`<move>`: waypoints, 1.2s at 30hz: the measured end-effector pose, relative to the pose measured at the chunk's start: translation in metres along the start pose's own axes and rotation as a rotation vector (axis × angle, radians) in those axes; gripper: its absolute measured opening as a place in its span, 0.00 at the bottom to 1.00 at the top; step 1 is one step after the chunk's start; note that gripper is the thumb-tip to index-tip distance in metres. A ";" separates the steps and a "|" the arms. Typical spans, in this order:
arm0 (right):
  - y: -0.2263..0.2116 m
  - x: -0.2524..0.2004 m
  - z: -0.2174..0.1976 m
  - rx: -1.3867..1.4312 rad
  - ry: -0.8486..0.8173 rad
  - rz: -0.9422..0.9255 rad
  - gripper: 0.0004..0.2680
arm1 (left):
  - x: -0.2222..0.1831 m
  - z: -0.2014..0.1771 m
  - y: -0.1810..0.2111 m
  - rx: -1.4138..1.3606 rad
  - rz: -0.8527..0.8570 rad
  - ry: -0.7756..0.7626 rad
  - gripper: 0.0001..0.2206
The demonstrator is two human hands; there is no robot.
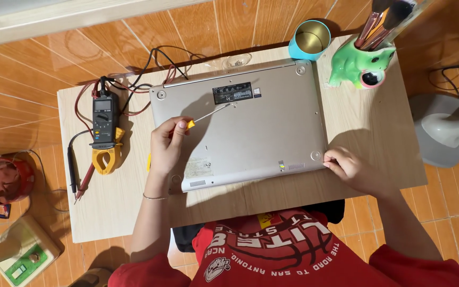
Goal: Removing screws and opening the bottom panel of a laptop to access internal components.
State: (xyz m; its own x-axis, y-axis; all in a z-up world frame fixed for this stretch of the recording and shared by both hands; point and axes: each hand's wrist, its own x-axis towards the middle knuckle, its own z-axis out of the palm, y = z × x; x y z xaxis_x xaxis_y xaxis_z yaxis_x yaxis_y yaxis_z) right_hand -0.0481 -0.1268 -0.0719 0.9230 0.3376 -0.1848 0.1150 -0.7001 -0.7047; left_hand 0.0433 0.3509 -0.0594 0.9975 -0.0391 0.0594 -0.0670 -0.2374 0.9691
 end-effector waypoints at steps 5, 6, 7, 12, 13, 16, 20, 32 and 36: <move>-0.004 -0.003 0.002 -0.008 0.022 -0.013 0.05 | -0.002 0.004 0.007 0.067 -0.025 -0.015 0.11; -0.008 -0.004 0.001 -0.024 0.038 -0.010 0.05 | -0.001 0.005 0.006 0.057 -0.040 -0.017 0.11; -0.009 -0.003 0.001 -0.021 0.038 0.001 0.05 | -0.001 0.005 0.005 0.056 -0.045 -0.027 0.11; -0.023 -0.003 0.001 -0.055 0.118 0.031 0.04 | -0.002 0.007 0.003 -0.008 -0.063 -0.040 0.12; -0.029 -0.003 0.001 -0.051 0.119 0.046 0.04 | -0.003 0.007 0.001 -0.010 -0.069 -0.054 0.12; -0.041 -0.004 0.000 0.003 0.173 0.152 0.04 | -0.005 0.007 -0.002 0.011 -0.063 -0.044 0.12; -0.043 -0.008 0.008 0.044 0.249 0.193 0.04 | -0.007 0.005 0.000 0.021 -0.063 -0.028 0.12; -0.042 -0.008 0.020 -0.367 0.313 -0.107 0.05 | -0.009 0.003 0.001 0.032 -0.010 -0.032 0.12; -0.035 -0.008 0.015 -0.386 0.259 -0.197 0.07 | -0.009 0.002 -0.003 0.055 -0.111 -0.008 0.12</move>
State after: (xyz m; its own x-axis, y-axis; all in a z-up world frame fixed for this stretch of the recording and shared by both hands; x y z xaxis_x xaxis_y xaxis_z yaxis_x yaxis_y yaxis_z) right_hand -0.0647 -0.0955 -0.0565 0.9253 0.3540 0.1362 0.3785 -0.8371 -0.3949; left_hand 0.0341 0.3499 -0.0630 0.9986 -0.0172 -0.0496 0.0423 -0.2940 0.9549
